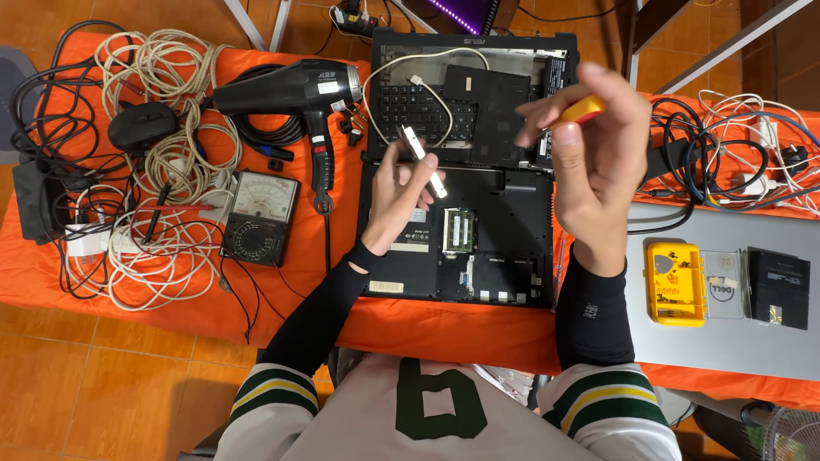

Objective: Using a screwdriver to work on internal components of a laptop on a repair bench.

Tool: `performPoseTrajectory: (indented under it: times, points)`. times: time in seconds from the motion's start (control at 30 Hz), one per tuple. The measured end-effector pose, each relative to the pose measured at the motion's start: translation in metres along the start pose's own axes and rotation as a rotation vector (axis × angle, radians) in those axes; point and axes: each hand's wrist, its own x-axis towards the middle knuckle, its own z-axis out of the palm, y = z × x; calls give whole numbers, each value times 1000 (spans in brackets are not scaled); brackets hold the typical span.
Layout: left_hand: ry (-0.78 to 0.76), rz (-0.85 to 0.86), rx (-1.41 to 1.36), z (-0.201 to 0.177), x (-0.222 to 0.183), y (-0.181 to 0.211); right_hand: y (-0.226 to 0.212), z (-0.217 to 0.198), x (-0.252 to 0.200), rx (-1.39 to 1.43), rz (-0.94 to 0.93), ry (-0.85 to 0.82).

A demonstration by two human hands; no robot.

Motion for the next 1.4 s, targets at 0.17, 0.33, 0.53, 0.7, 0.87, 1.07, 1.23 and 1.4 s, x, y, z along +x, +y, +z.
performPoseTrajectory:
  times: [0.17,0.33,0.53,0.7,0.87,1.07,1.23,1.4]
  points:
    - [-46,254,-52,3,-5,2,15,-6,-4,-359,27,-172]
    - [35,482,231,4,-8,6,10,13,9,-539,91,-336]
    - [146,612,620,1,-7,-7,24,32,8,-741,132,-483]
    - [182,652,562,2,-10,-2,30,38,6,-867,180,-572]
    - [233,635,372,1,-8,2,36,44,4,-916,69,-522]
    - [150,551,35,0,1,-4,57,48,-2,-867,-31,-504]
    - [-101,330,-428,-15,12,-22,60,45,1,-864,-59,-514]
    - [-238,101,-687,-12,11,-7,65,42,1,-917,-118,-510]
